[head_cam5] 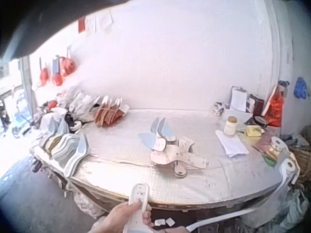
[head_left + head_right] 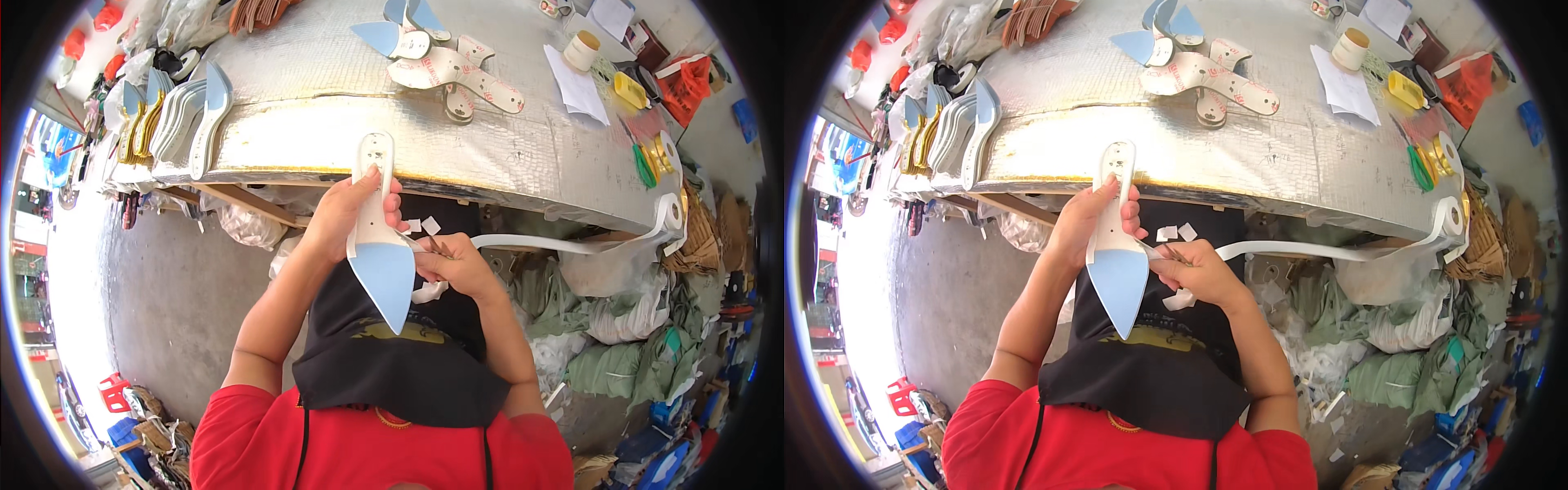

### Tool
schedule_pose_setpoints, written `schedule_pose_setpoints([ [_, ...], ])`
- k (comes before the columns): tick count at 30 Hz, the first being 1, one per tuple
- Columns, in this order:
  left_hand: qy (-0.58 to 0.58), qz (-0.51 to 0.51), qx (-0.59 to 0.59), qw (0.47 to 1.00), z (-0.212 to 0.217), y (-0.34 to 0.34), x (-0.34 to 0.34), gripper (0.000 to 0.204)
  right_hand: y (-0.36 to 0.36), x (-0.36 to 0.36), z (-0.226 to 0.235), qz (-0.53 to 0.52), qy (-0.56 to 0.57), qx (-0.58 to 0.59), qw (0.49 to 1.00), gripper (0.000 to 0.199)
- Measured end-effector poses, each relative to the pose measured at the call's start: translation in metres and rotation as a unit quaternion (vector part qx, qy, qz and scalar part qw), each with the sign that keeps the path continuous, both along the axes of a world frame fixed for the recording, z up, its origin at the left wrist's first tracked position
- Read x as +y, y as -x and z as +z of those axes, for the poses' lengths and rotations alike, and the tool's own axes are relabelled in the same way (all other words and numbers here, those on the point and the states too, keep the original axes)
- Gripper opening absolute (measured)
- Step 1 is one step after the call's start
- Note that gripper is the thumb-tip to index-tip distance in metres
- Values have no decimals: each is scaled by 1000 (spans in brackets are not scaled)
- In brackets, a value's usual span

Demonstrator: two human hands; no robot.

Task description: The recorder is applying white adhesive or protective strips to the perimeter of light blue shoe insoles in a workshop setting.

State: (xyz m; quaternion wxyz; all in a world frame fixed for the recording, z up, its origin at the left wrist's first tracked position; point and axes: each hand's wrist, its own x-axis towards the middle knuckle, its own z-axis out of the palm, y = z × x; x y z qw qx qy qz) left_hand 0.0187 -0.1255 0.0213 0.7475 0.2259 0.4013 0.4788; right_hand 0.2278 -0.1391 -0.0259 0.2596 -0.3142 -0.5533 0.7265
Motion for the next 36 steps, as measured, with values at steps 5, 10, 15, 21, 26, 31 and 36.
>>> schedule_pose_setpoints([
  [5,-6,6,-14,1000,-2,-2,-2,32,-10,1,19,16,-23,-22,999,30],
  [10,-56,54,46,996,2,-8,-4,33,3,-14,31,-48,-11,-42,998,32],
  [15,-88,82,-86,989,5,-13,-4,43,7,-9,41,-147,-109,-122,976,28],
  [21,-252,-20,32,967,-7,-13,-7,56,-8,11,61,-62,-160,-184,968,25],
  [26,-112,80,-183,973,5,50,20,53,-69,50,94,71,-166,-261,948,19],
  [31,-122,202,-130,963,9,88,29,46,-187,137,149,-132,-211,-405,880,17],
  [36,-97,270,-158,945,-14,35,37,38,-210,209,117,-277,-180,-345,879,41],
])
